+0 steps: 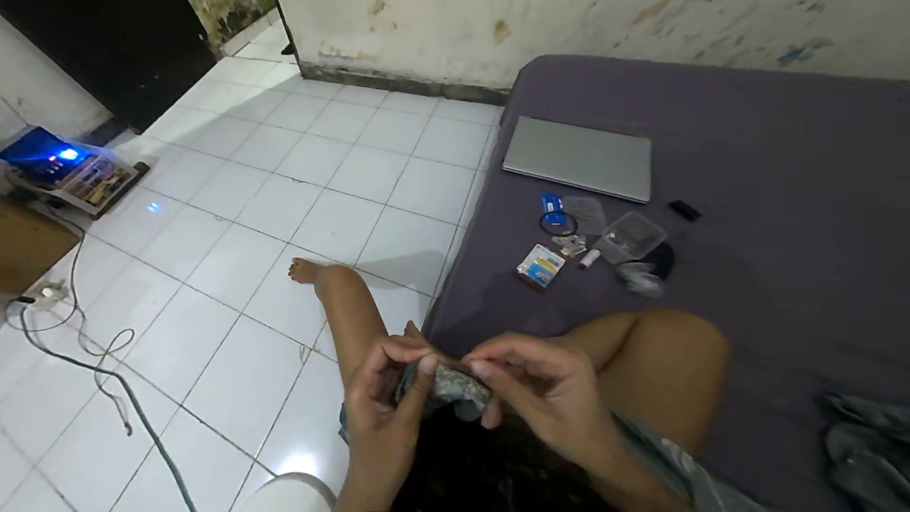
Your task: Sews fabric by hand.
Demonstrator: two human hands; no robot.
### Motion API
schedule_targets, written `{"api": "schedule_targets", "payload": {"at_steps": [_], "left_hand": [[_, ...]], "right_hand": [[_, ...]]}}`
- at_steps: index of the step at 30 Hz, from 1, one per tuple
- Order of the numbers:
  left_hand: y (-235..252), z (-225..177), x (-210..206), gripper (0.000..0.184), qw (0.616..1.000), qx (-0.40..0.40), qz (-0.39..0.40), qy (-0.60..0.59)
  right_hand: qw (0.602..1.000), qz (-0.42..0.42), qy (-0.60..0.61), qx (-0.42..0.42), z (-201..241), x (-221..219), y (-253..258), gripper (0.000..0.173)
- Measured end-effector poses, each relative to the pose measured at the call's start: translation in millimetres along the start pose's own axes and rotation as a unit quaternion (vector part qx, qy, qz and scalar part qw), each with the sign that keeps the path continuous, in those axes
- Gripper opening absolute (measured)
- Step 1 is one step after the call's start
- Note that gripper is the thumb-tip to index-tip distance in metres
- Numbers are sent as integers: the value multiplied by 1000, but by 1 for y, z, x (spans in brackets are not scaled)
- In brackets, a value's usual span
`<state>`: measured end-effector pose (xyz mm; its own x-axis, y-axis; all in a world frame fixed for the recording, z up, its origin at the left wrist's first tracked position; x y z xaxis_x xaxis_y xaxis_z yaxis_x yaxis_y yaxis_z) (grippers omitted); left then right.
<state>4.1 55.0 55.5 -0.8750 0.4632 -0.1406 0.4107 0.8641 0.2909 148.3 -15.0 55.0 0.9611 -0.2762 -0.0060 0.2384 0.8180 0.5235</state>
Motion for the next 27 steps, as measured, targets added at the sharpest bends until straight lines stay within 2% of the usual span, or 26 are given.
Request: {"api": "schedule_targets", "payload": {"at_steps": [7, 12, 15, 21, 27], "left_hand": [[0, 3, 7, 7, 1000, 13, -24, 15], [-5, 7, 5, 11, 997, 10, -75, -8], [-5, 5, 3, 10, 997, 1, -79, -14], [0, 3, 7, 9, 999, 11, -3, -50], [-2, 3, 5, 8, 999, 23, 26, -41]], "right_hand": [[999, -27, -12, 11, -1, 1, 0, 10], [987, -10, -121, 105, 21, -12, -11, 14], [982, -10, -130, 133, 29, -17, -14, 10], [1000, 25, 12, 14, 11, -13, -6, 15], [993, 75, 87, -33, 0, -16, -4, 14]]}}
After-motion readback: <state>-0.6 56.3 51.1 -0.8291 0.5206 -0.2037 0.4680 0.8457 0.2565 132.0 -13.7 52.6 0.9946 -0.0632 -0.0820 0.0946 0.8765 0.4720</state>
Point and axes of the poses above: each hand's wrist, its own y-axis towards the middle knuckle, its own x-axis out of the back of the hand, z = x × y, the point moved 7 cm from there along y, towards the middle knuckle, and after that the axes turned 7 degrees about x, right-handed, at the moved point
